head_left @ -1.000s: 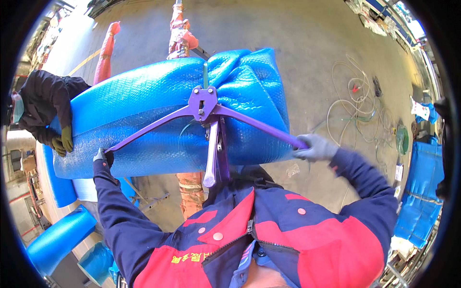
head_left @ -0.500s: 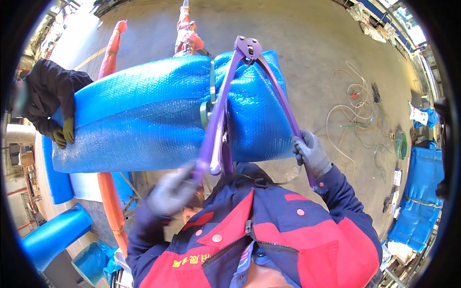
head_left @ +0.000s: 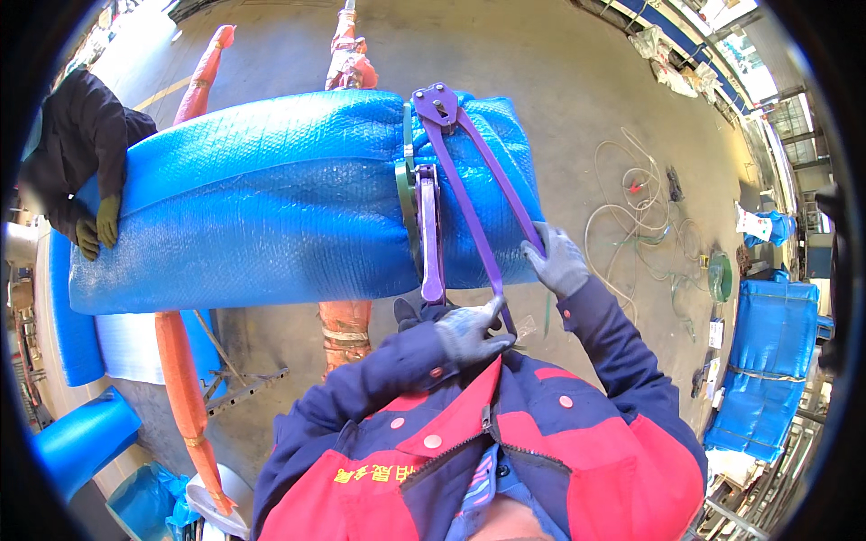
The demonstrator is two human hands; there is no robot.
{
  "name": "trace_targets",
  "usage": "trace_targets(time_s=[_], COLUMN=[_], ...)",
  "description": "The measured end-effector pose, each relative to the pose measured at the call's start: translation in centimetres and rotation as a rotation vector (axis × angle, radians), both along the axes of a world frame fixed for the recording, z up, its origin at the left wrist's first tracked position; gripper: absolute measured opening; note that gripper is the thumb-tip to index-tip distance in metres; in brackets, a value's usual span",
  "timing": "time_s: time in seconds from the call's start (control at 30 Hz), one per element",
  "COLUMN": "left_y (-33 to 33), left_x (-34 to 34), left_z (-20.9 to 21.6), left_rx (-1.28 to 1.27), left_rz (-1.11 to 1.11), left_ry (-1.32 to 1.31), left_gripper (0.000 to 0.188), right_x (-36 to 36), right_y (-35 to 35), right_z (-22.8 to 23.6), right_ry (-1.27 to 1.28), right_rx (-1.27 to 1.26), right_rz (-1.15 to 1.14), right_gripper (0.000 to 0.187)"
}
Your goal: The person secures a large blue-wrapped cylindrical object using green plastic straps and a purple ratchet tensioner. They thread the strap through the ratchet, pull it tight, and lock it in place, repeating the process at multiple points along the object.
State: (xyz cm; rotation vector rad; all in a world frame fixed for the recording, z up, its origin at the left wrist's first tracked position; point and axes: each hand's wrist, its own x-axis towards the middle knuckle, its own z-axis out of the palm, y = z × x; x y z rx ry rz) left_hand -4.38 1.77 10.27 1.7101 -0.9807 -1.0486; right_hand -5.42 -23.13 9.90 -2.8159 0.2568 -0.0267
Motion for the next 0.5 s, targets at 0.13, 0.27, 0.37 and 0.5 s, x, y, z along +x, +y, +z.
trace_targets(time_s=[0.13, 0.27, 0.37, 0.5], left_y=[8.7, 11.1, 10.3, 8.4], left_x=[3.6, 6.8, 7.0, 7.7], left_z=[2.7, -1.8, -5.4, -7.7], left_rx=[-0.304, -0.112, 0.025, 0.066], left_rz=[0.454, 0.895, 0.68, 0.571], left_ry=[0.339, 0.478, 0.58, 0.746], left_gripper=[0.025, 0.034, 0.061, 0.098], right_x=[-1.1, 2.0, 4.6, 4.0], right_y=[4.6, 12.0, 14.6, 14.4], right_z=[6.0, 5.7, 2.7, -2.8], right_ry=[-0.308, 0.336, 0.581, 0.733], right_rx=[0.249, 0.814, 0.913, 0.883], right_rz=[0.051, 0.003, -0.173, -0.347], right_gripper=[0.047, 0.053, 0.066, 0.062])
